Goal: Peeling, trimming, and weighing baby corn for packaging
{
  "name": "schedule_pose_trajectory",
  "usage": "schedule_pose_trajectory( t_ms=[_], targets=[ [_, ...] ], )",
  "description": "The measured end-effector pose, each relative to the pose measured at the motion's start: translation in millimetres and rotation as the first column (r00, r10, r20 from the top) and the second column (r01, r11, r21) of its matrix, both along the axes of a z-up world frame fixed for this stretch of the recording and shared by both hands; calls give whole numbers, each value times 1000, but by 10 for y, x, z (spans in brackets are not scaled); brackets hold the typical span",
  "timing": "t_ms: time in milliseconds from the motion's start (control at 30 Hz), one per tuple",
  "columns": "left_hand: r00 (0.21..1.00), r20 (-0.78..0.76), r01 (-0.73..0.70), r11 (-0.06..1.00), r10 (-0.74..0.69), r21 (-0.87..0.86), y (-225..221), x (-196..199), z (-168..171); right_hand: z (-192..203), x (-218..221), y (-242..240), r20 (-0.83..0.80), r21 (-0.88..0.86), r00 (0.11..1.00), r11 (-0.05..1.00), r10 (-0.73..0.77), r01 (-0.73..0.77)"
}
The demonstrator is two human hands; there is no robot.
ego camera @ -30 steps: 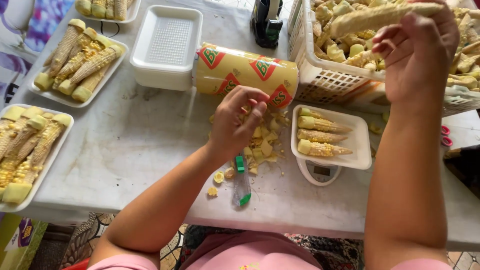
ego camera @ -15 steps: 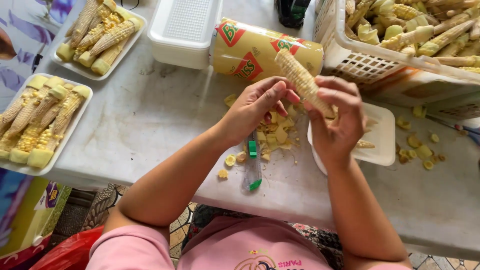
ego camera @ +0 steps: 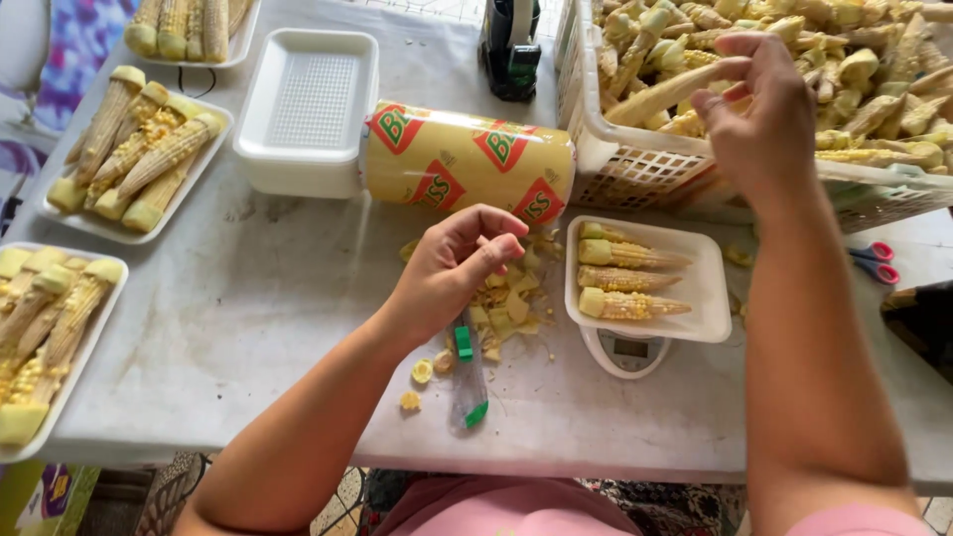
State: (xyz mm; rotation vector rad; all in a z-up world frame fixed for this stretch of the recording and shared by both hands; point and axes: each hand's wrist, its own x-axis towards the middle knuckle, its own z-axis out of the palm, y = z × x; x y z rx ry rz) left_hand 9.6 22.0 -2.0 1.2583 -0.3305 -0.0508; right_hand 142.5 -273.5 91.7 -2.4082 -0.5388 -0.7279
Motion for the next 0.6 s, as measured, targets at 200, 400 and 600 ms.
schedule_pose_trajectory(
  t_ms=[200, 400, 600],
  targets=[
    [999, -23, -21, 1000, 22, 22, -17, 17, -36, -58, 873, -471, 81, -49, 991, 992, -109, 114],
    [998, -13, -63, 997, 64, 51, -42, 46, -91, -149, 1481, -25, -150, -411, 959, 898, -240, 160],
    [998, -18, -54, 998, 54, 36, -58, 19, -46, -50, 1465, 347, -440, -515, 774, 834, -456, 198]
  ],
)
